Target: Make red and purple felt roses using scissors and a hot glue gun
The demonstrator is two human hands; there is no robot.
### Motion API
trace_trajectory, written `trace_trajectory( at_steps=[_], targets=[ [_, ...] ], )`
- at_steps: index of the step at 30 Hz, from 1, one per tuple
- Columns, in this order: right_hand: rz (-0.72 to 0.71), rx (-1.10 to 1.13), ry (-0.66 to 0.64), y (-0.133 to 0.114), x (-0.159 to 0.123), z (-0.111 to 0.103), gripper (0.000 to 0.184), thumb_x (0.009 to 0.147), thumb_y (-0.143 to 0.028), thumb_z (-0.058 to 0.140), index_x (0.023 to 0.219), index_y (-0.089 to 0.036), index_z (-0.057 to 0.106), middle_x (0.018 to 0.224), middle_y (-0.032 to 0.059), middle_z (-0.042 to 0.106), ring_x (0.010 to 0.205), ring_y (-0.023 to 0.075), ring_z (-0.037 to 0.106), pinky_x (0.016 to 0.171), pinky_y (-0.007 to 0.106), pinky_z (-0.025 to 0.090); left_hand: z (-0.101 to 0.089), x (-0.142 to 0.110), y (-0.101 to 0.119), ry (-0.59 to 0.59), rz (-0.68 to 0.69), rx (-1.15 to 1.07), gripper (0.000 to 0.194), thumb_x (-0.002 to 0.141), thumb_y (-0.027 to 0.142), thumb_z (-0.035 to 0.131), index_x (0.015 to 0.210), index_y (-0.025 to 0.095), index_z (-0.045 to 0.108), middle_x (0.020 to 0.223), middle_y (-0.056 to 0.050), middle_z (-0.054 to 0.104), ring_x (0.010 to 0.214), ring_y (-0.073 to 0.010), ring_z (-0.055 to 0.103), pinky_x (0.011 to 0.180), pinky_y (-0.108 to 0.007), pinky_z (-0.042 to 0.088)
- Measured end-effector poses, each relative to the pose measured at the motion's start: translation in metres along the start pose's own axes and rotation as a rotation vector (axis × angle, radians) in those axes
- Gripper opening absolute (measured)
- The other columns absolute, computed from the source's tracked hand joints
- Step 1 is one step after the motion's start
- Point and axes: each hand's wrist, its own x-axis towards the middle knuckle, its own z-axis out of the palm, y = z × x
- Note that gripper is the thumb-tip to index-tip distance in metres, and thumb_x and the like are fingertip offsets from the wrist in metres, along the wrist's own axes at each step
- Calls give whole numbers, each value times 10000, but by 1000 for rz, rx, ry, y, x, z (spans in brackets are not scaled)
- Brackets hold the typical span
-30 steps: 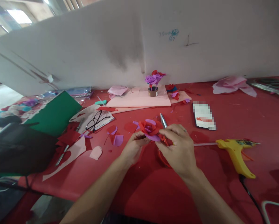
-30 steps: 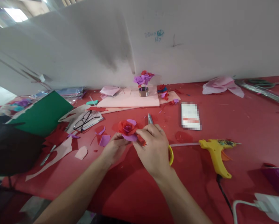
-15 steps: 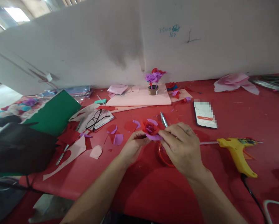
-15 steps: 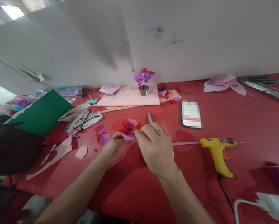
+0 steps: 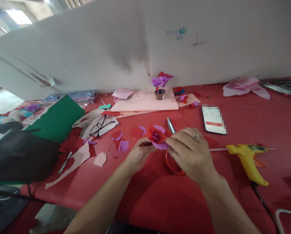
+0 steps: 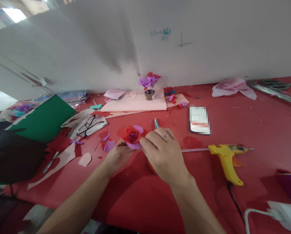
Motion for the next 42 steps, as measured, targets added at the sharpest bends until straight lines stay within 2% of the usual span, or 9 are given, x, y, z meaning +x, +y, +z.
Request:
trace_trajectory(
  at_steps=[6, 13, 19, 24, 29, 31, 36, 39, 42],
  targets=[
    [-44, 18, 25, 1, -2, -1, 189, 876, -113, 530, 905, -247, 660, 774, 20, 643, 759, 183, 527, 702, 348, 408, 2, -1, 4, -2, -33, 16, 48, 632, 189, 762, 665, 180, 729, 753, -57, 709, 877, -233, 650, 817, -361, 475],
    [41, 118, 103, 1, 2, -2, 162, 812, -91, 597, 879, -233, 637, 771, 26, 645, 739, 190, 550, 728, 365, 449, 2, -3, 3, -16, 1, -3, 109, 601, 221, 774, 707, 209, 753, 775, -34, 723, 801, -195, 639, 855, -355, 476],
    [106, 266, 188, -5, 5, -5, 285, 753, -6, 592, 933, -224, 631, 827, 33, 635, 772, 186, 556, 714, 356, 472, -2, -2, 0, -68, 27, -55, 214, 602, 180, 746, 815, 196, 759, 892, -51, 732, 866, -201, 635, 871, -350, 482],
    [346, 403, 296, -10, 4, -6, 275, 766, -11, 580, 936, -219, 637, 883, 35, 599, 825, 174, 575, 743, 336, 482, 0, -3, 0, 21, 50, -80, 195, 547, 132, 754, 727, 202, 728, 848, -39, 706, 856, -200, 623, 850, -344, 475],
    [589, 571, 381, -14, 1, -4, 289, 761, -2, 505, 883, -227, 639, 911, 23, 563, 821, 159, 546, 713, 298, 457, 3, -4, 3, 43, 31, -123, 190, 508, 169, 818, 664, 155, 710, 678, -32, 658, 660, -140, 583, 704, -291, 476],
    [676, 646, 355, -17, 0, -1, 246, 732, -9, 498, 785, -219, 616, 863, 9, 557, 772, 150, 530, 689, 285, 435, 4, -3, 3, 52, 33, -143, 223, 481, 186, 842, 656, 142, 711, 653, -24, 652, 630, -121, 567, 675, -269, 469],
    [980, 1043, 62, -26, -3, 16, 197, 764, -108, 474, 702, -215, 628, 706, -14, 590, 680, 143, 525, 671, 278, 403, 1, -2, 1, 78, 78, -122, 219, 483, 208, 855, 643, 148, 718, 667, -24, 675, 663, -130, 588, 724, -280, 474],
    [1094, 1233, 109, -28, -5, 23, 144, 793, -217, 532, 794, -229, 675, 765, -6, 639, 744, 163, 559, 709, 290, 412, -1, 0, -3, 47, 124, -9, 181, 544, 236, 830, 672, 158, 729, 705, -34, 695, 695, -152, 606, 741, -296, 484],
    [1144, 1266, 161, -28, -5, 24, 185, 811, -356, 567, 794, -221, 693, 766, 15, 667, 756, 188, 584, 714, 312, 433, -2, 0, -4, 40, 141, 145, 176, 570, 265, 813, 674, 160, 717, 688, -27, 683, 690, -159, 592, 721, -293, 490]
  ],
)
